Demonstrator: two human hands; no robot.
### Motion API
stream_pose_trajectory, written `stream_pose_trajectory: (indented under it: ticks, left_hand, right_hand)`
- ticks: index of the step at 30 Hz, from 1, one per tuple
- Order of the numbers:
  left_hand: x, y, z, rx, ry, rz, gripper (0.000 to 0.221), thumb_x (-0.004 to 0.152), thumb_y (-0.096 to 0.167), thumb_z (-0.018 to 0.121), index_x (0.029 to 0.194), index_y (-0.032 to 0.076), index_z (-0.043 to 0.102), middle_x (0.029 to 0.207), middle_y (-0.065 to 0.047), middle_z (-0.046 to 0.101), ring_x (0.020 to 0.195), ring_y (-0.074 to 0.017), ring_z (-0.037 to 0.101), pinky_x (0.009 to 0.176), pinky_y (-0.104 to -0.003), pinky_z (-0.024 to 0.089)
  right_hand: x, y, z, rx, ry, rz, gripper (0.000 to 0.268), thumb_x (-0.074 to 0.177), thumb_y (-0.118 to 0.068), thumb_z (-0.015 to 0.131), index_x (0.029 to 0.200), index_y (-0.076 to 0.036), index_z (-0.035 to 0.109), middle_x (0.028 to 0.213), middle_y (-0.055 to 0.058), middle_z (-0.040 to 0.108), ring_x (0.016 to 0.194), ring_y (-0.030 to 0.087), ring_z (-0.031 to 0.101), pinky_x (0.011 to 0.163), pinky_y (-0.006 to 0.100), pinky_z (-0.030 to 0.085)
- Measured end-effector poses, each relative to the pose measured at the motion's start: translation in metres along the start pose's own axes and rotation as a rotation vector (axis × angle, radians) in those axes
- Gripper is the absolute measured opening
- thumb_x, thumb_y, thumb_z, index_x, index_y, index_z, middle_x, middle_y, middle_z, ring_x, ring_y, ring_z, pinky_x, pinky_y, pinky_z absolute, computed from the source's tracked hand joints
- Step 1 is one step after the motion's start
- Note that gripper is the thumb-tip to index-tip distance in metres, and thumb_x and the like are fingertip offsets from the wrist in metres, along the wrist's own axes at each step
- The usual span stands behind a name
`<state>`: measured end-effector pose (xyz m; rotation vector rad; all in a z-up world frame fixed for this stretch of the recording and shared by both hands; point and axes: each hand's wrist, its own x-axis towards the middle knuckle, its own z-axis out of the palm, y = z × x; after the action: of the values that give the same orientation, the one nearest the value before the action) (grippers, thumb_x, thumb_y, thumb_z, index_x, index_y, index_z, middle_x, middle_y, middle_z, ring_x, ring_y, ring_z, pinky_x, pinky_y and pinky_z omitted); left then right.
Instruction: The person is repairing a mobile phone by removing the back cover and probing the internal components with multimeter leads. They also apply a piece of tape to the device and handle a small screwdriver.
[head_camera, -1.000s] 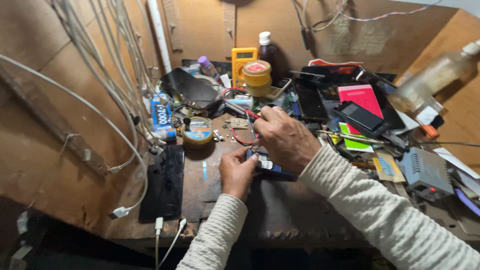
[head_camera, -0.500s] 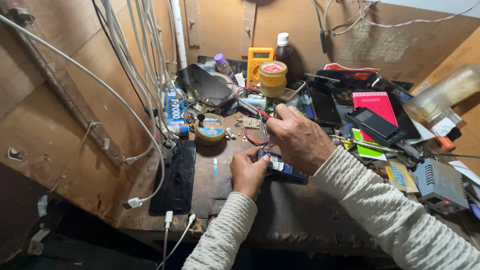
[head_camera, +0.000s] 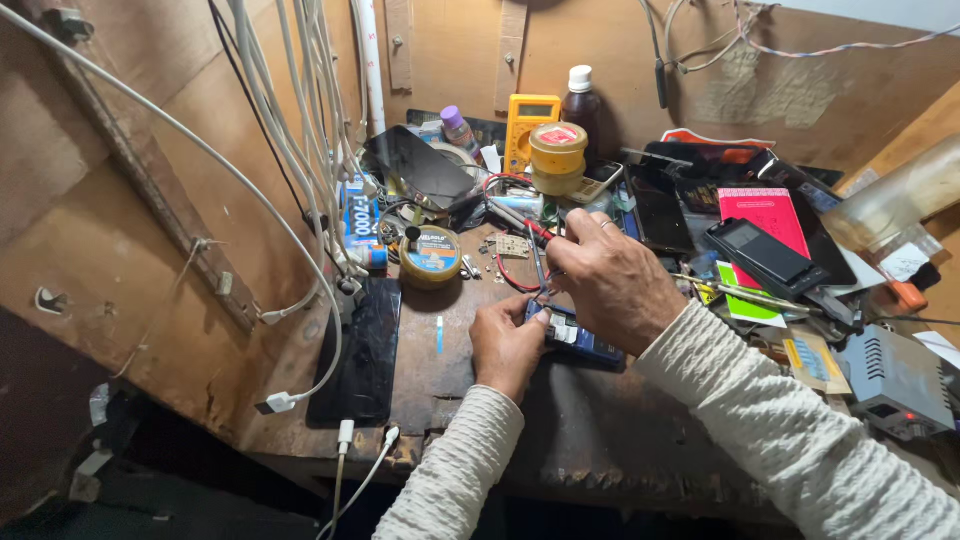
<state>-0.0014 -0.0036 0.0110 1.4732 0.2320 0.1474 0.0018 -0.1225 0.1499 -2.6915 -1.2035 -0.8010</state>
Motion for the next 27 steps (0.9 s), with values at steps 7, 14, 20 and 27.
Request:
stream_pose_trajectory:
  ticks: [7,14,20,27]
  left_hand:
    - [0.0033,-0.0024,0.0009,-0.011,-0.009,-0.01,0.026,0.081,0.006,0.074,0.106,0.002,0.079,0.082,-0.006,0.079,0.068,-0.008,0.068,0.061,-0.028,0.055]
    - [-0.0002,-0.0012,-0.0008,-0.009,-0.007,-0.008,0.027,0.081,0.007,0.074,0.106,0.0,0.079,0.082,-0.007,0.079,0.068,-0.0088,0.069,0.062,-0.028,0.056]
    - [0.0004,-0.0001,-0.0002,-0.063,-0.013,-0.031,0.027,0.081,0.007,0.074,0.106,0.001,0.079,0.083,-0.008,0.079,0.068,-0.0096,0.07,0.062,-0.03,0.058]
    - [-0.0034,0.0053,-0.0017,0.062,0.017,-0.012,0.027,0.08,0.009,0.076,0.106,0.003,0.08,0.085,-0.007,0.081,0.072,-0.0095,0.071,0.068,-0.028,0.056]
  right_hand:
    - [0.0,-0.0011,0.0026,-0.015,-0.032,0.063,0.02,0.08,-0.017,0.077,0.078,-0.002,0.063,0.089,0.012,0.057,0.089,0.031,0.061,0.077,0.043,0.052]
    - [-0.0036,0.0023,-0.0017,0.055,-0.053,-0.014,0.019,0.078,-0.017,0.076,0.081,-0.001,0.066,0.087,0.014,0.058,0.087,0.032,0.061,0.074,0.043,0.053]
    - [0.0002,0.0008,0.004,0.031,-0.142,0.081,0.018,0.082,-0.019,0.076,0.076,-0.004,0.066,0.085,0.011,0.06,0.086,0.031,0.064,0.075,0.043,0.053]
    - [-0.0014,0.0026,-0.0002,0.054,-0.045,-0.045,0.021,0.072,-0.017,0.076,0.083,0.0,0.068,0.087,0.014,0.06,0.086,0.034,0.064,0.075,0.044,0.054]
